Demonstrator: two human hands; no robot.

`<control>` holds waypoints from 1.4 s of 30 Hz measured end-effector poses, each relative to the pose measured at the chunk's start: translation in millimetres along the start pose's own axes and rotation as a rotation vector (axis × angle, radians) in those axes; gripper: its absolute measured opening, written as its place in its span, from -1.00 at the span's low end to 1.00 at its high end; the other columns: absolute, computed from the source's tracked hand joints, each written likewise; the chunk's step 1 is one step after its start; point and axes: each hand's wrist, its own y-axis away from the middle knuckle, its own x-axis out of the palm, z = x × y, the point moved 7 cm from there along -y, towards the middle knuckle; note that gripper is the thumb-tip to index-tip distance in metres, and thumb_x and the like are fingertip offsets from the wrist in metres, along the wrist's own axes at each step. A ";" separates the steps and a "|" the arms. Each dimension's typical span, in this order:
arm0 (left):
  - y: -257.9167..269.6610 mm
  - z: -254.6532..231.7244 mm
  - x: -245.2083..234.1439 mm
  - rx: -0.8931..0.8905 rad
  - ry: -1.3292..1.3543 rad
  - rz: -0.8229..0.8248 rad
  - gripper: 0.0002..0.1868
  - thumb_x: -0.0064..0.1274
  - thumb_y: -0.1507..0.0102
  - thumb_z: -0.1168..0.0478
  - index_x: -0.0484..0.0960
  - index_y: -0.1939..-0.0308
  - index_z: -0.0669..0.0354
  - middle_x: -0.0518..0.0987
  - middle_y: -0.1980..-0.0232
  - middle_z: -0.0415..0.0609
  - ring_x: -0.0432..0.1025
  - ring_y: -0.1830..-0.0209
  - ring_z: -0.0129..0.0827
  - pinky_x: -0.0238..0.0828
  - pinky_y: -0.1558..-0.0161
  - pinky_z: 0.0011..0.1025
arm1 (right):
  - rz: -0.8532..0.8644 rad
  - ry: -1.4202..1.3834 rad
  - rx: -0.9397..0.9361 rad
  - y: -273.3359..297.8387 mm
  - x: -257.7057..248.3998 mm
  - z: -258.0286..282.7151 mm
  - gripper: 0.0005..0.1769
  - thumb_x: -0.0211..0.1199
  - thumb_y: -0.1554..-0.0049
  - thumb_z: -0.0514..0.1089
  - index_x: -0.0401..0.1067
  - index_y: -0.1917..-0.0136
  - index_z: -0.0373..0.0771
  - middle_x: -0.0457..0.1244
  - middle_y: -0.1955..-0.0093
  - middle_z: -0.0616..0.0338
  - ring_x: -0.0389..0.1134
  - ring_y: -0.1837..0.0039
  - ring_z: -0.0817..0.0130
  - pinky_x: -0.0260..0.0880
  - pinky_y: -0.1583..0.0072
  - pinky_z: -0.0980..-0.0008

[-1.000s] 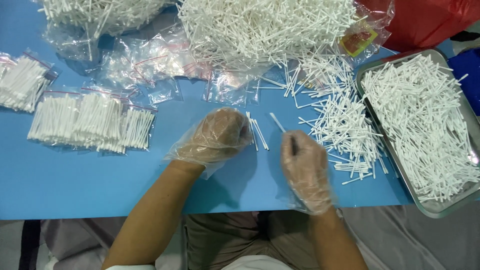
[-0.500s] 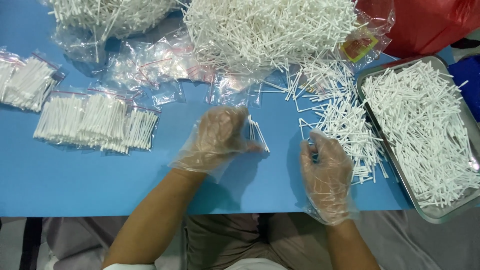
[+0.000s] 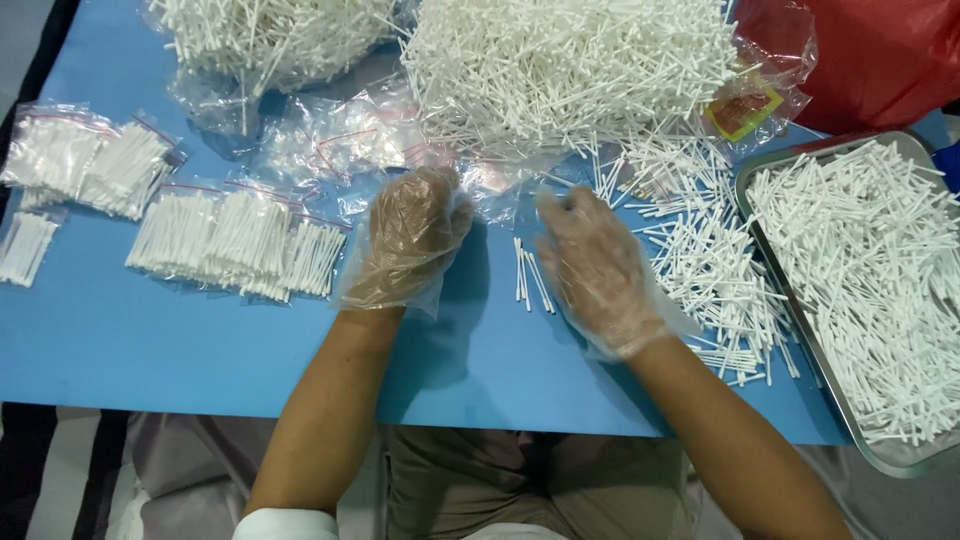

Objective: The person is sorting and packing small white sticks into clear plastic bags at a work table.

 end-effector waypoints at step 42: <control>20.0 -71.1 -36.2 0.631 0.364 -0.470 -0.22 0.23 -0.24 -0.27 0.35 -0.43 -0.09 0.40 -0.29 0.15 0.33 -0.31 -0.05 0.28 -0.31 -0.10 | -0.731 -0.279 -0.415 7.7 -12.1 -46.4 -0.89 0.14 -0.31 -0.20 0.48 0.03 -0.16 0.25 0.11 0.14 0.38 -0.01 0.14 0.47 -0.01 0.18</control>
